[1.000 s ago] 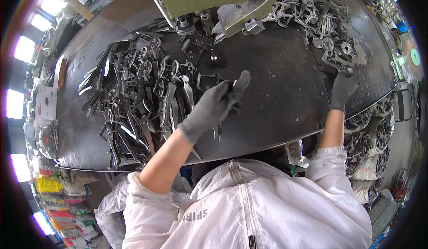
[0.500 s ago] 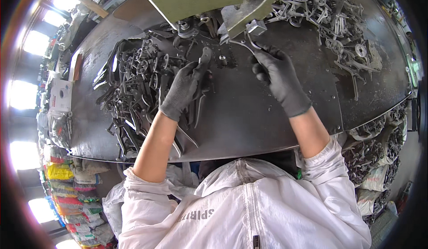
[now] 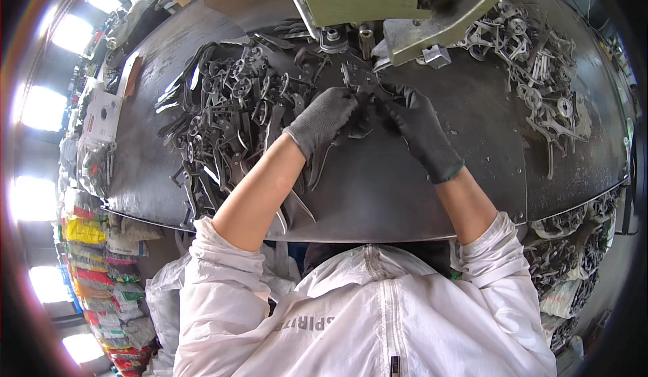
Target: The person assembles small metal components using a mechanical press.
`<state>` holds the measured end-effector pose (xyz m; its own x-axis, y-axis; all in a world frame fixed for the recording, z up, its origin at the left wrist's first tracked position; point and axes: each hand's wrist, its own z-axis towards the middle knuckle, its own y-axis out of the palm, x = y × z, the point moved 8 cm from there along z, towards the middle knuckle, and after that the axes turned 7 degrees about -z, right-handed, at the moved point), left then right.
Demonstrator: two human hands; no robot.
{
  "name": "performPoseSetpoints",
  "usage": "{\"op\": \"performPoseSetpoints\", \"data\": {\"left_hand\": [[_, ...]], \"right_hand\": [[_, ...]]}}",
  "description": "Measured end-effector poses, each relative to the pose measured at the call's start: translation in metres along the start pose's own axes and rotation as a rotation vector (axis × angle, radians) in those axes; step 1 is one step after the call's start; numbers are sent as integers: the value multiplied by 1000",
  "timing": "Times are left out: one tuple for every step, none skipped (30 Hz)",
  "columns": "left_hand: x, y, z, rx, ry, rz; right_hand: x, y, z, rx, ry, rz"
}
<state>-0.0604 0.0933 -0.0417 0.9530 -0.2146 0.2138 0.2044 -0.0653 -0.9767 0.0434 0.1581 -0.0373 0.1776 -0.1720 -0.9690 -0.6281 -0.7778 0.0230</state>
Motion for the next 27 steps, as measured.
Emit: {"op": "performPoseSetpoints", "data": {"left_hand": [[-20,10,0,-6,-325,-716],[-18,0,2,-10,-323,-717],[-29,-20,-1,77,-392,-584],[-38,-43,-7,163,-457,-448],[-58,-59,-14,242,-570,-501],[-79,-75,-19,321,-679,-554],[-81,-96,-13,235,-666,-144],[-82,-115,-10,147,-640,269],[-105,-114,-7,148,-635,269],[-143,-105,-12,66,-723,331],[-171,-95,-20,-20,-808,391],[-181,-88,-20,-18,-792,386],[-186,-84,-13,-5,-741,408],[-192,-78,-13,-2,-704,432],[-200,-73,-12,-2,-700,426],[-209,-74,-12,53,-742,397],[-218,-76,-14,107,-787,369],[-226,-76,-16,105,-787,365],[-227,-73,-11,54,-716,368],[-227,-69,-8,3,-648,372],[-228,-68,-13,-1,-650,370],[-221,-70,-11,29,-611,334],[-213,-72,-11,57,-572,298],[-207,-72,-10,54,-569,298],[-193,-74,-6,95,-551,237],[-182,-76,-2,137,-529,177],[-175,-75,1,132,-516,172]], "right_hand": [[5,-1,0,3,13,15],[11,-3,-1,12,30,30],[13,-4,-1,16,33,33],[14,-7,-2,47,52,35],[13,-7,-4,75,65,36],[12,-8,-6,79,64,38],[14,-10,-6,83,62,38],[13,-9,-7,79,56,38],[13,-8,-7,84,56,38],[12,-4,-8,81,72,51],[11,-1,-10,81,90,66],[10,-3,-11,98,92,64],[6,-5,-13,96,100,53],[5,-2,-14,79,115,45],[2,-1,-15,84,119,43],[-4,1,-17,79,89,67],[-10,3,-20,71,59,93],[-13,2,-24,73,63,90],[-14,2,-27,50,85,28],[-13,3,-29,23,106,-33],[-7,3,-29,21,109,-32],[4,2,-26,22,139,-3],[12,1,-24,23,169,27],[14,-2,-23,26,170,30],[17,-5,-23,35,167,15],[18,-9,-23,49,163,1],[20,-13,-24,61,168,4]]}}
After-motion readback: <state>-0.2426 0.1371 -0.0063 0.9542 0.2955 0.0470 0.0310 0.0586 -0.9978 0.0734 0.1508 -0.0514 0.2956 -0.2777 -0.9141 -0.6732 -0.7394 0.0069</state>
